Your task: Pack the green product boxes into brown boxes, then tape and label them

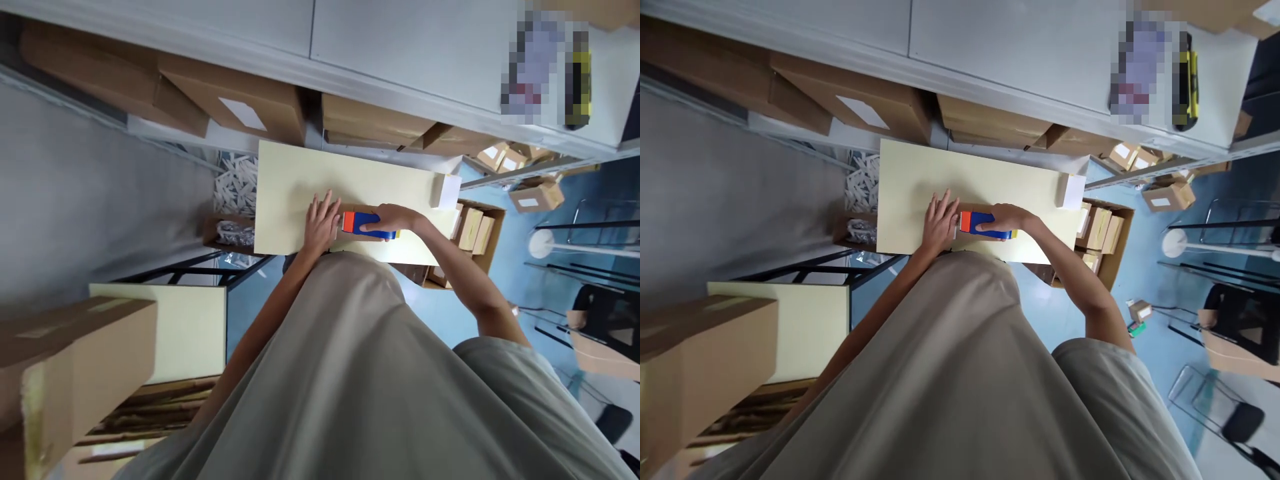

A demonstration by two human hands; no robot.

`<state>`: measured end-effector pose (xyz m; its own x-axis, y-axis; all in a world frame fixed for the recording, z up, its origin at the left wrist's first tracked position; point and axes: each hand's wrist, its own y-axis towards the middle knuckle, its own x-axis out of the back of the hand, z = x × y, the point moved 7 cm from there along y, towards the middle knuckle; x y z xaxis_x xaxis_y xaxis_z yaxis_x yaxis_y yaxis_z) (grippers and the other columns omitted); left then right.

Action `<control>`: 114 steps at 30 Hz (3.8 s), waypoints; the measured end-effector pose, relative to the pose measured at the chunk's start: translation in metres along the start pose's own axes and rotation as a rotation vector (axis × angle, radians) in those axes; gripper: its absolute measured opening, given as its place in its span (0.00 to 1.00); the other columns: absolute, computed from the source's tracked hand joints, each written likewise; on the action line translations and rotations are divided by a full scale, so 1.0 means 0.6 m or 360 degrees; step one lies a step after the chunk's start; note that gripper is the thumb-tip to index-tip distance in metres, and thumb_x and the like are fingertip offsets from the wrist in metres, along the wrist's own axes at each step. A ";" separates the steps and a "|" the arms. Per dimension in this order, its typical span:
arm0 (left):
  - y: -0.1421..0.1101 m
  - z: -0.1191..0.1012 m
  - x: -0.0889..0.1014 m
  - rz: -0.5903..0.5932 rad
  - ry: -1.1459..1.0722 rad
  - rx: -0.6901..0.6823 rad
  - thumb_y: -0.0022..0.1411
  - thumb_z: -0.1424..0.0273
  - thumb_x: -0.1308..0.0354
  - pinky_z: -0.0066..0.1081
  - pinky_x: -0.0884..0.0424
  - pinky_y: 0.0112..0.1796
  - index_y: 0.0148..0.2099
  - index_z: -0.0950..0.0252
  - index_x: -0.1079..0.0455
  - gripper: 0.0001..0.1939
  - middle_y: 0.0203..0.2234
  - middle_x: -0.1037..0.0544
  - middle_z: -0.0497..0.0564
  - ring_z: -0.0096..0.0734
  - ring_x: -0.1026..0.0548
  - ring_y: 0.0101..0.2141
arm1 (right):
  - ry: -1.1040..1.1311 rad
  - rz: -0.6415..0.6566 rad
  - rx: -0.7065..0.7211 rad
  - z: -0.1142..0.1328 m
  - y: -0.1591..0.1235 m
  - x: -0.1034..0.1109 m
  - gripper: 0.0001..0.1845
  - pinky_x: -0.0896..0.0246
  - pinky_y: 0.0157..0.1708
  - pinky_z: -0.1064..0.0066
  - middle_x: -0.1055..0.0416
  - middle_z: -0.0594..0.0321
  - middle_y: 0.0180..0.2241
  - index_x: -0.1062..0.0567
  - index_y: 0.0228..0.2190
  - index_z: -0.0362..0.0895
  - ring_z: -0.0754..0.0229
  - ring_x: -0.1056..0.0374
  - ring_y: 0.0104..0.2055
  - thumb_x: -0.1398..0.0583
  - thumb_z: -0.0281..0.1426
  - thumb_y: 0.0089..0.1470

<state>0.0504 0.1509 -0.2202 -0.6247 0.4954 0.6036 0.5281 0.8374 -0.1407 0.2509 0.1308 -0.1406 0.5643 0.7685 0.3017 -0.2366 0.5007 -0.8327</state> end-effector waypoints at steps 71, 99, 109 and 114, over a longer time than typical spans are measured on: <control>-0.033 0.041 0.055 -0.0188 0.0517 0.0694 0.74 0.45 0.39 0.43 0.25 0.50 0.44 0.60 0.20 0.23 0.41 0.12 0.64 0.60 0.14 0.50 | -0.0073 -0.1511 -0.0656 -0.180 0.002 -0.140 0.25 0.35 0.58 0.59 0.18 0.36 0.53 0.19 0.53 0.36 0.41 0.22 0.57 0.51 0.39 0.81; -0.043 0.178 0.010 -0.0297 -0.0188 0.0787 0.65 0.76 0.34 0.39 0.18 0.57 0.72 0.64 0.29 0.34 0.59 0.14 0.63 0.44 0.15 0.57 | -0.0122 -0.1192 0.0062 -0.150 0.080 -0.215 0.24 0.38 0.70 0.60 0.26 0.46 0.70 0.24 0.68 0.43 0.46 0.26 0.67 0.41 0.29 0.74; -0.143 0.141 -0.089 -0.0238 -0.0156 0.0972 0.72 0.67 0.34 0.48 0.23 0.65 0.63 0.68 0.21 0.21 0.61 0.16 0.69 0.54 0.18 0.63 | -0.0017 -0.1521 -0.0703 -0.310 0.046 -0.207 0.25 0.42 0.70 0.50 0.27 0.26 0.62 0.32 0.63 0.30 0.36 0.30 0.67 0.40 0.31 0.71; -0.166 0.069 -0.135 -0.0124 -0.0319 0.0799 0.72 0.70 0.34 0.42 0.23 0.64 0.55 0.63 0.17 0.12 0.55 0.12 0.58 0.47 0.16 0.59 | 0.0127 -0.1448 -0.0473 -0.318 0.057 -0.197 0.20 0.38 0.68 0.41 0.23 0.26 0.57 0.30 0.58 0.34 0.35 0.26 0.63 0.51 0.33 0.75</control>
<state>0.0246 0.0369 -0.2875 -0.7745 0.4206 0.4724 0.1672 0.8564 -0.4885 0.3270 -0.0187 -0.2934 0.4877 0.1003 0.8672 0.5229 0.7619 -0.3821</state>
